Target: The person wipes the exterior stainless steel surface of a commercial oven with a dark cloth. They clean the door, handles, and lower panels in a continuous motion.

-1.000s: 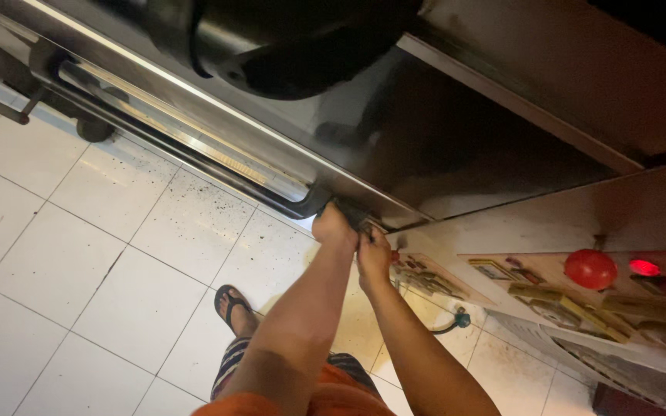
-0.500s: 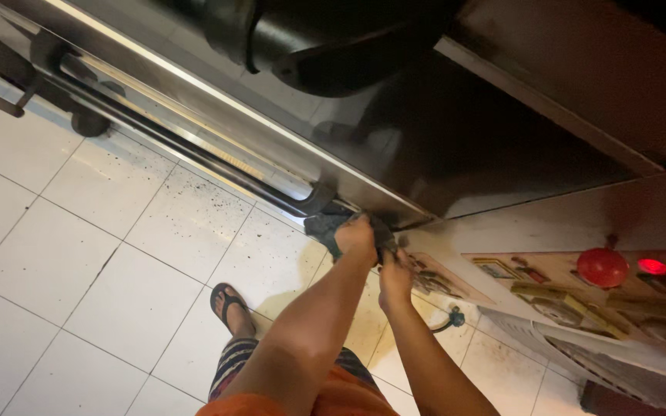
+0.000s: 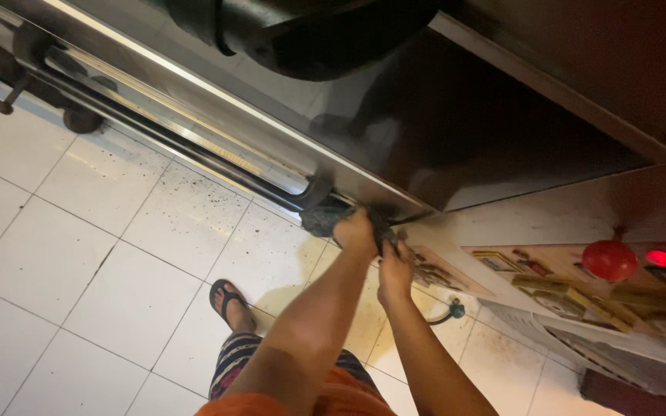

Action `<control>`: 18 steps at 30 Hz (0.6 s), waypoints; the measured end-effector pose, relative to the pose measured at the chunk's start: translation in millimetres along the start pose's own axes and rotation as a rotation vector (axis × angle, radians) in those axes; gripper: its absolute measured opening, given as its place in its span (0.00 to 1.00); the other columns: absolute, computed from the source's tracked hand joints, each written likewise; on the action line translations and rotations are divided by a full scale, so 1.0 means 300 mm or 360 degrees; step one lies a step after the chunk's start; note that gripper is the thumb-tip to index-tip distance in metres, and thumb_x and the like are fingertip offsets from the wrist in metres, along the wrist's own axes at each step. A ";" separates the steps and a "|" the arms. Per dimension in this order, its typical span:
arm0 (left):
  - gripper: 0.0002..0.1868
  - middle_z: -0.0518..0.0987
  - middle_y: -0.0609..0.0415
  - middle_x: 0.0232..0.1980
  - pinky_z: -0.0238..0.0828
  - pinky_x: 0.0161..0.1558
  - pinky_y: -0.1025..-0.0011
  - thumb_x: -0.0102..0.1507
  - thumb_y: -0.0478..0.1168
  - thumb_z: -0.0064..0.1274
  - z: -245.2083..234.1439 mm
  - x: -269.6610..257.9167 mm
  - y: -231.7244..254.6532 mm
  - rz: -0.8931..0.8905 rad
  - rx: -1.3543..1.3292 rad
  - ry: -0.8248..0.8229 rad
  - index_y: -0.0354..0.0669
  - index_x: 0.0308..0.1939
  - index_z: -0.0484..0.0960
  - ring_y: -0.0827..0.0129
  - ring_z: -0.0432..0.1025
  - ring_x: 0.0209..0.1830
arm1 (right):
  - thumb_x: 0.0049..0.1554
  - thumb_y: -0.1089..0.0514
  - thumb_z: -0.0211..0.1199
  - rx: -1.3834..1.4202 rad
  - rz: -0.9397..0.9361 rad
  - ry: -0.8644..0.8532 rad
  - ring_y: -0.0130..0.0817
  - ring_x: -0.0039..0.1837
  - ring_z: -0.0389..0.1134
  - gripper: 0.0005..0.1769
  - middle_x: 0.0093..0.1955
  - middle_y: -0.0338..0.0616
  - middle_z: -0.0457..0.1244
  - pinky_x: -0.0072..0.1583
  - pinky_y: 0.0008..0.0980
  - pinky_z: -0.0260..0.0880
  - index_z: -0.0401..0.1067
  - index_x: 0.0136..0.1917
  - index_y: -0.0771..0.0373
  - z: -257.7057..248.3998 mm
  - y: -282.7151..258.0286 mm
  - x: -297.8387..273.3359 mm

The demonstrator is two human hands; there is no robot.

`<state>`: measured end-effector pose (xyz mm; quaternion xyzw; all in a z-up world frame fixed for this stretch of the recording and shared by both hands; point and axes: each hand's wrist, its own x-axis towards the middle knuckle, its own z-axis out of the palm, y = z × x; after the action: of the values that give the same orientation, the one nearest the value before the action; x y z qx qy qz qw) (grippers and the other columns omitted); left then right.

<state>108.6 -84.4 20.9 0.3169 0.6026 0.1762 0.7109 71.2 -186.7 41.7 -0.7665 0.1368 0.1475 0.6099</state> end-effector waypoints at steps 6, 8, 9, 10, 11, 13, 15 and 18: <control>0.14 0.84 0.36 0.38 0.72 0.42 0.54 0.61 0.45 0.58 0.012 -0.021 -0.100 0.0888 0.1149 -0.0195 0.36 0.34 0.85 0.45 0.78 0.37 | 0.60 0.55 0.59 -0.0160 -0.0005 0.0016 0.34 0.53 0.66 0.17 0.55 0.45 0.68 0.53 0.32 0.66 0.75 0.59 0.65 -0.099 -0.028 -0.066; 0.15 0.83 0.34 0.38 0.72 0.43 0.54 0.62 0.46 0.57 -0.006 -0.016 -0.102 0.0932 0.1291 -0.0245 0.35 0.34 0.86 0.42 0.78 0.38 | 0.59 0.55 0.60 -0.0182 -0.0042 0.0009 0.35 0.54 0.67 0.18 0.56 0.44 0.68 0.54 0.33 0.67 0.75 0.60 0.65 -0.094 -0.030 -0.086; 0.17 0.83 0.33 0.38 0.72 0.43 0.55 0.58 0.47 0.58 -0.007 -0.021 -0.100 0.0573 0.0952 -0.0215 0.32 0.34 0.85 0.42 0.78 0.38 | 0.58 0.55 0.60 -0.0138 0.0011 0.0008 0.36 0.54 0.66 0.19 0.57 0.45 0.67 0.52 0.35 0.67 0.74 0.60 0.65 -0.086 -0.033 -0.088; 0.19 0.83 0.33 0.37 0.72 0.43 0.56 0.55 0.47 0.59 -0.007 -0.017 -0.087 0.0218 0.0610 -0.0182 0.29 0.34 0.84 0.43 0.79 0.38 | 0.58 0.54 0.60 -0.0094 0.0064 0.0008 0.37 0.54 0.65 0.20 0.57 0.45 0.66 0.51 0.37 0.66 0.73 0.61 0.65 -0.078 -0.035 -0.089; 0.20 0.83 0.33 0.38 0.72 0.44 0.56 0.54 0.47 0.61 -0.018 0.006 -0.064 0.0304 0.0656 -0.0120 0.29 0.35 0.84 0.43 0.78 0.39 | 0.58 0.53 0.61 -0.0146 0.0057 0.0005 0.36 0.56 0.65 0.21 0.59 0.43 0.65 0.53 0.36 0.66 0.72 0.62 0.65 -0.071 -0.039 -0.087; 0.22 0.83 0.32 0.38 0.72 0.45 0.56 0.54 0.48 0.64 -0.068 0.071 -0.009 0.0474 0.0752 0.0004 0.27 0.35 0.84 0.44 0.78 0.40 | 0.59 0.52 0.62 -0.0249 0.0052 -0.0001 0.34 0.60 0.64 0.23 0.64 0.39 0.62 0.58 0.34 0.66 0.71 0.64 0.63 -0.047 -0.031 -0.088; 0.18 0.86 0.40 0.36 0.73 0.43 0.59 0.50 0.46 0.60 -0.090 0.119 0.064 0.0428 0.0356 0.0051 0.31 0.34 0.85 0.52 0.80 0.36 | 0.60 0.50 0.63 -0.0407 -0.0182 -0.0072 0.34 0.60 0.65 0.22 0.61 0.43 0.66 0.60 0.32 0.64 0.73 0.62 0.66 -0.010 -0.023 -0.070; 0.18 0.84 0.41 0.36 0.75 0.39 0.58 0.50 0.43 0.61 -0.073 0.102 0.103 0.0074 -0.0113 0.0197 0.28 0.34 0.83 0.55 0.78 0.34 | 0.60 0.50 0.63 -0.0301 -0.0284 -0.0107 0.33 0.57 0.67 0.20 0.57 0.47 0.69 0.60 0.31 0.65 0.75 0.59 0.67 0.047 -0.002 -0.057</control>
<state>97.8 -37.0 16.9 0.2940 0.6312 0.2331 0.6789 55.1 -172.4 46.1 -0.8244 0.0330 0.1305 0.5498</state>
